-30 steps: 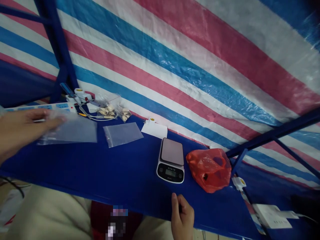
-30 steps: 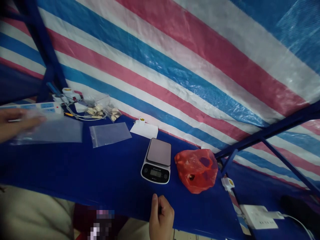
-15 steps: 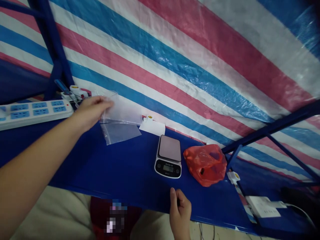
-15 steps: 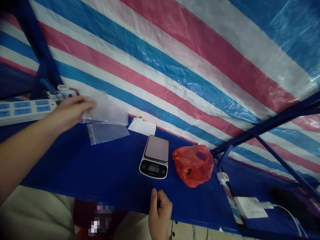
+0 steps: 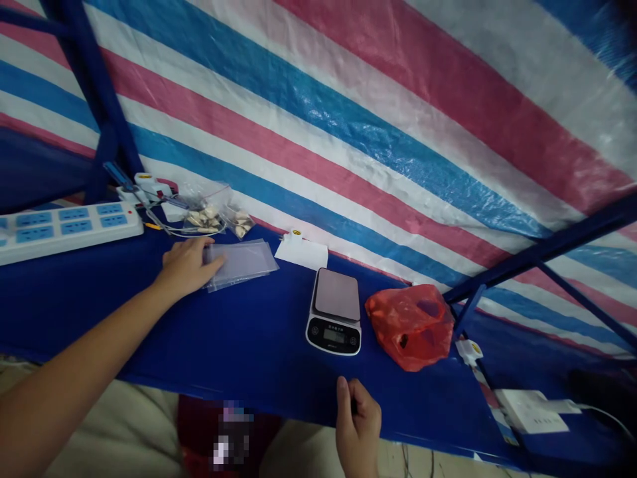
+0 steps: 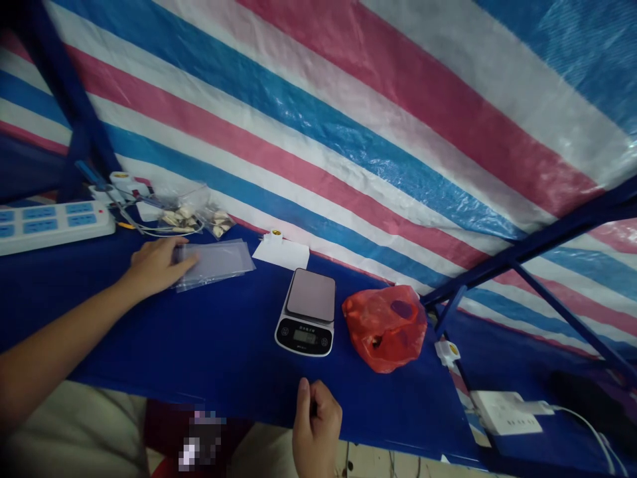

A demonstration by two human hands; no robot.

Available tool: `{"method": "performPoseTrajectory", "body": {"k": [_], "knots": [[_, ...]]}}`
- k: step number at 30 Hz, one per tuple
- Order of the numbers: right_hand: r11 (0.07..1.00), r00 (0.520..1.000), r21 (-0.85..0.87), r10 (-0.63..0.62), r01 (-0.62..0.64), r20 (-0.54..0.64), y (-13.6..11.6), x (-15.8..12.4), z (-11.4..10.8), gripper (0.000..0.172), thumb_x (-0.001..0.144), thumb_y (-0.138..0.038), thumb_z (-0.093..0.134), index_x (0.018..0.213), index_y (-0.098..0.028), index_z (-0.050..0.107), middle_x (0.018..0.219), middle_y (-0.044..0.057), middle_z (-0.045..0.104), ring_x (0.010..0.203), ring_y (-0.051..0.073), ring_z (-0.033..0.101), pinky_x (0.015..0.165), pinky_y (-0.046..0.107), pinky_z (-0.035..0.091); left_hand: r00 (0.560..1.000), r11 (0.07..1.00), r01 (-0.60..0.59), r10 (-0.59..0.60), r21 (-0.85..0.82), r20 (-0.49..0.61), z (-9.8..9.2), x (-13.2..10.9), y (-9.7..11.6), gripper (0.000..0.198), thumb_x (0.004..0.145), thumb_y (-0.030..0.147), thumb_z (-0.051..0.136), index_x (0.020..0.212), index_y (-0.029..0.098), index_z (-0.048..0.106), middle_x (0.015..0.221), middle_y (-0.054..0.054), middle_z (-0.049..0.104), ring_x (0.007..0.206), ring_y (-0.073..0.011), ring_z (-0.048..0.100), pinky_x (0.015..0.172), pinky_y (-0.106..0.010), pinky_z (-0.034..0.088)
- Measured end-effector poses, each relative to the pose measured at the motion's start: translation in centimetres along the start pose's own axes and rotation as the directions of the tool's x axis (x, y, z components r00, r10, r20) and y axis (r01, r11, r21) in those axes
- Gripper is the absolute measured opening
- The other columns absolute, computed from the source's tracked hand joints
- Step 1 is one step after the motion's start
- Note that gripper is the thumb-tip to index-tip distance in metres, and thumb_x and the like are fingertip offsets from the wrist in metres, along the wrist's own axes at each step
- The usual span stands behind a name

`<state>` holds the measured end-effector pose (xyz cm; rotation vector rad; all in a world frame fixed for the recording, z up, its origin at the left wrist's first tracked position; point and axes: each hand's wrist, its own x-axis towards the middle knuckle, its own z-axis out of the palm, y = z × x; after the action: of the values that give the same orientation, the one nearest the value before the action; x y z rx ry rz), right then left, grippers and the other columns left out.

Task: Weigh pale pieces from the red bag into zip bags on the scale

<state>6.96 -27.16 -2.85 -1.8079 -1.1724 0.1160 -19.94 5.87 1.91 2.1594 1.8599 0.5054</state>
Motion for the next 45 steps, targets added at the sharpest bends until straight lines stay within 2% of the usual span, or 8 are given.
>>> {"method": "performPoseTrajectory", "body": {"k": [10, 16, 23, 28, 34, 39, 42, 45], "knots": [[0.999, 0.999, -0.013, -0.050, 0.050, -0.012, -0.3, 0.1, -0.1, 0.045, 0.100, -0.034, 0.052, 0.061, -0.022, 0.033, 0.054, -0.007, 0.032, 0.048, 0.008, 0.031, 0.046, 0.023, 0.025, 0.996, 0.978, -0.079, 0.072, -0.192, -0.045, 4.0, -4.5, 6.3, 0.050, 0.086, 0.039, 0.048, 0.132, 0.018, 0.051, 0.129, -0.014, 0.062, 0.120, -0.0372, 0.053, 0.100, -0.055, 0.042], [0.999, 0.998, -0.012, -0.051, 0.051, -0.020, -0.2, 0.1, 0.0, 0.045, 0.100, -0.034, 0.052, 0.061, -0.022, 0.033, 0.054, -0.007, 0.032, 0.048, 0.008, 0.031, 0.047, 0.023, 0.025, 0.986, 0.881, -0.032, -0.049, -0.471, -0.158, 5.3, -5.6, 7.6, 0.042, 0.083, 0.035, 0.052, 0.124, 0.023, 0.052, 0.121, -0.011, 0.063, 0.116, -0.0340, 0.055, 0.100, -0.055, 0.044], [0.999, 0.999, -0.007, -0.038, 0.038, -0.011, 0.1, -0.2, 0.0, 0.044, 0.099, -0.034, 0.053, 0.061, -0.022, 0.035, 0.054, -0.007, 0.033, 0.048, 0.008, 0.032, 0.047, 0.024, 0.025, 0.891, 0.717, -0.072, -0.267, -0.694, -0.368, 6.7, -4.9, 8.4, 0.031, 0.085, 0.035, 0.055, 0.115, 0.026, 0.051, 0.124, -0.009, 0.061, 0.115, -0.0288, 0.055, 0.106, -0.052, 0.040], [0.998, 0.998, -0.024, -0.067, 0.066, -0.014, 0.1, -0.2, 0.0, 0.044, 0.100, -0.032, 0.052, 0.061, -0.022, 0.035, 0.054, -0.007, 0.034, 0.048, 0.008, 0.032, 0.047, 0.023, 0.026, 0.838, 0.673, -0.062, -0.366, -0.737, -0.405, 7.2, -4.6, 9.6, 0.025, 0.088, 0.032, 0.052, 0.112, 0.024, 0.052, 0.121, -0.009, 0.061, 0.114, -0.0280, 0.055, 0.107, -0.052, 0.039], [0.996, 0.996, -0.031, -0.084, 0.083, -0.031, -0.1, -0.1, -0.1, 0.044, 0.101, -0.031, 0.052, 0.061, -0.022, 0.034, 0.054, -0.007, 0.033, 0.048, 0.008, 0.032, 0.047, 0.023, 0.026, 0.769, 0.652, -0.248, -0.317, -0.716, -0.555, 4.0, -2.1, 6.1, 0.026, 0.088, 0.029, 0.055, 0.112, 0.020, 0.054, 0.118, -0.008, 0.062, 0.107, -0.0228, 0.059, 0.102, -0.044, 0.046], [0.996, 0.996, -0.043, -0.076, 0.075, -0.037, -0.3, 0.0, 0.0, 0.045, 0.101, -0.032, 0.051, 0.061, -0.022, 0.034, 0.054, -0.007, 0.033, 0.047, 0.008, 0.031, 0.047, 0.023, 0.025, 0.774, 0.852, -0.071, -0.281, -0.518, -0.568, -1.0, 2.8, 2.3, 0.060, 0.078, 0.034, 0.073, 0.131, 0.014, 0.052, 0.138, -0.012, 0.052, 0.132, -0.0292, 0.045, 0.117, -0.049, 0.035], [0.997, 0.998, -0.055, -0.062, 0.060, -0.032, -0.4, 0.1, 0.0, 0.045, 0.101, -0.034, 0.051, 0.061, -0.022, 0.033, 0.054, -0.007, 0.033, 0.048, 0.008, 0.032, 0.047, 0.024, 0.025, 0.868, 0.939, -0.028, -0.148, -0.344, -0.475, -2.1, 4.9, 2.0, 0.086, 0.078, 0.045, 0.076, 0.146, 0.011, 0.036, 0.149, -0.014, 0.047, 0.138, -0.0317, 0.041, 0.119, -0.051, 0.030], [0.996, 0.998, -0.070, -0.055, 0.052, -0.035, -0.4, 0.1, 0.1, 0.046, 0.101, -0.035, 0.051, 0.061, -0.022, 0.033, 0.054, -0.006, 0.033, 0.047, 0.008, 0.032, 0.047, 0.024, 0.026, 0.938, 0.973, -0.003, -0.077, -0.230, -0.337, -1.8, 6.0, 2.6, 0.085, 0.083, 0.053, 0.071, 0.148, 0.013, 0.032, 0.140, -0.011, 0.055, 0.130, -0.0329, 0.049, 0.115, -0.056, 0.033]]}}
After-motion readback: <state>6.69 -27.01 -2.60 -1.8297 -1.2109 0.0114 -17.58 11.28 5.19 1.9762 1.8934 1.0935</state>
